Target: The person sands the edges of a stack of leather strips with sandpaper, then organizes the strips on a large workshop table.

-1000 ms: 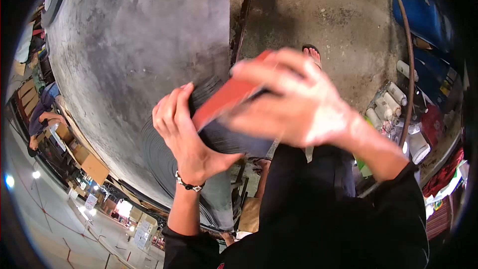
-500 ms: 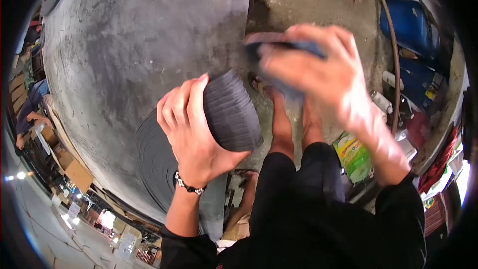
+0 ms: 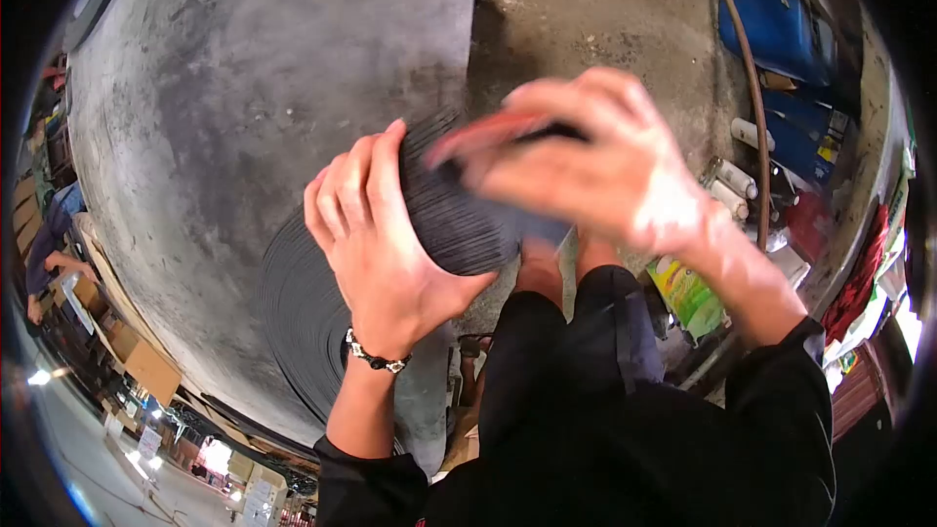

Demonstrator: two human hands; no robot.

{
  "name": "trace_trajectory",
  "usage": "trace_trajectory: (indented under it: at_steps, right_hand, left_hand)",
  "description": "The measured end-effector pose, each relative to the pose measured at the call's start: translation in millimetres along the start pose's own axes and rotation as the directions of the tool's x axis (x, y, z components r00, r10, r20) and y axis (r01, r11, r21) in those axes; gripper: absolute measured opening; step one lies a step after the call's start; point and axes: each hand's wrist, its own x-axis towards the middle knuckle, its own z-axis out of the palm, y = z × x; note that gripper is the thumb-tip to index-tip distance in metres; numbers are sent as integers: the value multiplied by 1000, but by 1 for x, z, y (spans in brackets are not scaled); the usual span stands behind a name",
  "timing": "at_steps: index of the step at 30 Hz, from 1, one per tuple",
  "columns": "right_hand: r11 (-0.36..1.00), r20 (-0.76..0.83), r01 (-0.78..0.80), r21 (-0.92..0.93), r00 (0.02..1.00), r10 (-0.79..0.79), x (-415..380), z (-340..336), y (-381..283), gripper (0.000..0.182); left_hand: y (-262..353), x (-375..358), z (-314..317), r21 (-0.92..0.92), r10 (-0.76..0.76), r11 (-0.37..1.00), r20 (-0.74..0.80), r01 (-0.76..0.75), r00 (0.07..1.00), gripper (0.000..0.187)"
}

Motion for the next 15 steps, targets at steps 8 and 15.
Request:
trace_trajectory:
  at_steps: [8,15]
  right_hand:
    - [996,-136,27,88,991,-14,-18,20,-23,36]
    - [998,-210,-7,62,978,20,-19,19,-24,37]
  left_hand:
    - [-6,-2,5,39,31,999,-28,-30,999,119]
    - [-11,-4,6,33,32,999,-24,-31,999,126]
